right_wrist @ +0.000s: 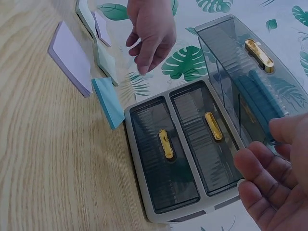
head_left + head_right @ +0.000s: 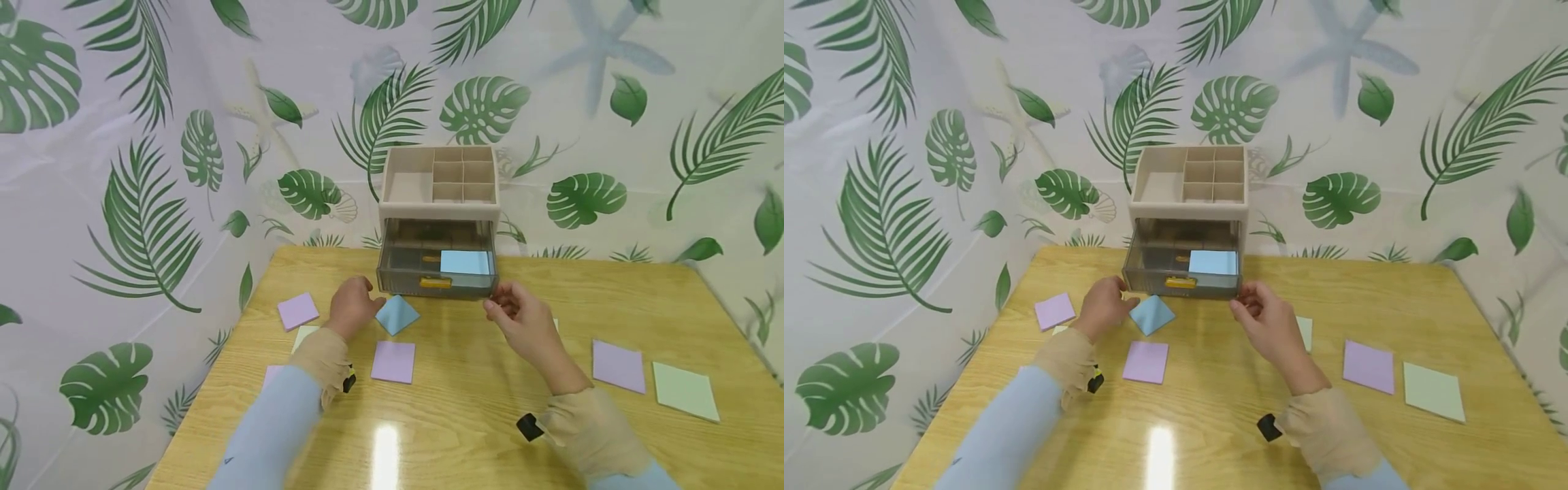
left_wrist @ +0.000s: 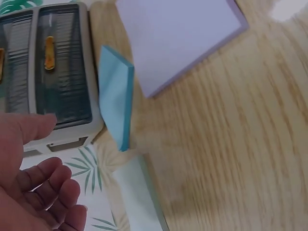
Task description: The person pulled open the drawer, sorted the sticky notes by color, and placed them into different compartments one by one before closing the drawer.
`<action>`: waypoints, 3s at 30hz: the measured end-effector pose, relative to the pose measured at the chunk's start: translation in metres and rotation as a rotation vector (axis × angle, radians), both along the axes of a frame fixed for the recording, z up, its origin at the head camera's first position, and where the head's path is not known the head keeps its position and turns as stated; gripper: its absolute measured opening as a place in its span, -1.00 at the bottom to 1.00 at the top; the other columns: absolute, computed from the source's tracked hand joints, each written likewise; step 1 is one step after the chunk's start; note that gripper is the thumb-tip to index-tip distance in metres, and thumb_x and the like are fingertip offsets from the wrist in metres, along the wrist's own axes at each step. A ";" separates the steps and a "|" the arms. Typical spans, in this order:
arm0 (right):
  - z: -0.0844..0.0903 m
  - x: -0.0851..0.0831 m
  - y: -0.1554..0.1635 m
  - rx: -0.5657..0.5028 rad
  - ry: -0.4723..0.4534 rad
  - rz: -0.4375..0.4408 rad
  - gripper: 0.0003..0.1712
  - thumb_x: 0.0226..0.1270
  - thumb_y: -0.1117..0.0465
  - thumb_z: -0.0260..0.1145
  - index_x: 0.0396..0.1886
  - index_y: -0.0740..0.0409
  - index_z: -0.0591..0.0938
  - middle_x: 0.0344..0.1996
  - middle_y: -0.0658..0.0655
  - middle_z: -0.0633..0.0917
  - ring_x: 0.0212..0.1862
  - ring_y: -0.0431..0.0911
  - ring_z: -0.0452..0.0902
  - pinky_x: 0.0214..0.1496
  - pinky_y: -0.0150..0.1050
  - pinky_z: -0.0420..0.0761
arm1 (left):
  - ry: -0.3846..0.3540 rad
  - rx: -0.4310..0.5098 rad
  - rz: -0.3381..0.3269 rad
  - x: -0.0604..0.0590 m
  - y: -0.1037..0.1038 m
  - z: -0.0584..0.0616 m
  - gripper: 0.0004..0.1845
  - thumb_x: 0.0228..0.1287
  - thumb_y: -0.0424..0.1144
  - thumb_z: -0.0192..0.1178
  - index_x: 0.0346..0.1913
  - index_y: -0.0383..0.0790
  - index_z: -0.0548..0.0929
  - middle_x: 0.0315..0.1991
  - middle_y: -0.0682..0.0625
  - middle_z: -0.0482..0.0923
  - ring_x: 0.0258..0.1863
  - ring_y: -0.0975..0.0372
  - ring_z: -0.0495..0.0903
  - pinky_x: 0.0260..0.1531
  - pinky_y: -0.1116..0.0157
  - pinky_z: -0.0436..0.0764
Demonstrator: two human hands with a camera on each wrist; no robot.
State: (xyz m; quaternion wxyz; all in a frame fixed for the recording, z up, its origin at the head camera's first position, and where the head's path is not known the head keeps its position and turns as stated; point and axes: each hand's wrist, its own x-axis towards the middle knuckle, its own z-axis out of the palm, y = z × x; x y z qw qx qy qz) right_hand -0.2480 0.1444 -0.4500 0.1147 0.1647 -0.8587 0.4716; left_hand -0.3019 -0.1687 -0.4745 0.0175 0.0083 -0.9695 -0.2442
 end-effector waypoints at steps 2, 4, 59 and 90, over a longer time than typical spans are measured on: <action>-0.001 0.000 0.000 -0.005 0.002 0.001 -0.75 0.39 0.06 0.26 -0.12 0.13 0.55 -0.41 0.00 0.66 -0.40 -0.17 0.59 -0.49 -0.33 0.53 | -0.010 -0.054 -0.010 -0.003 0.002 -0.005 -0.53 0.18 0.02 0.34 -0.05 -0.33 0.64 -0.15 -0.12 0.62 -0.20 0.05 0.61 -0.26 0.12 0.59; -0.002 0.000 -0.001 -0.007 0.001 0.000 -0.76 0.39 0.05 0.26 -0.13 0.11 0.55 -0.42 -0.02 0.66 -0.41 -0.17 0.58 -0.49 -0.33 0.53 | -0.019 -0.113 -0.018 -0.007 0.006 -0.009 -0.53 0.13 0.06 0.36 -0.11 -0.29 0.65 -0.18 -0.11 0.62 -0.22 0.05 0.61 -0.28 0.12 0.59; -0.010 -0.003 0.005 0.046 0.004 -0.010 -0.79 0.40 0.07 0.25 -0.19 0.13 0.59 -0.45 0.01 0.67 -0.42 -0.11 0.59 -0.47 -0.34 0.52 | -0.093 -0.360 -0.121 -0.011 0.040 -0.035 -0.31 -0.06 0.34 0.36 -0.21 -0.28 0.65 -0.10 -0.21 0.55 -0.03 -0.04 0.52 -0.22 0.09 0.62; -0.011 -0.002 0.007 0.021 -0.018 -0.011 -0.75 0.41 0.05 0.23 -0.16 0.14 0.59 -0.43 0.04 0.66 -0.39 0.01 0.61 -0.48 -0.34 0.51 | -0.034 -0.360 -0.071 -0.009 0.044 -0.036 -0.56 0.09 0.17 0.36 -0.44 -0.19 0.65 -0.30 -0.10 0.59 -0.21 0.03 0.52 -0.14 0.03 0.48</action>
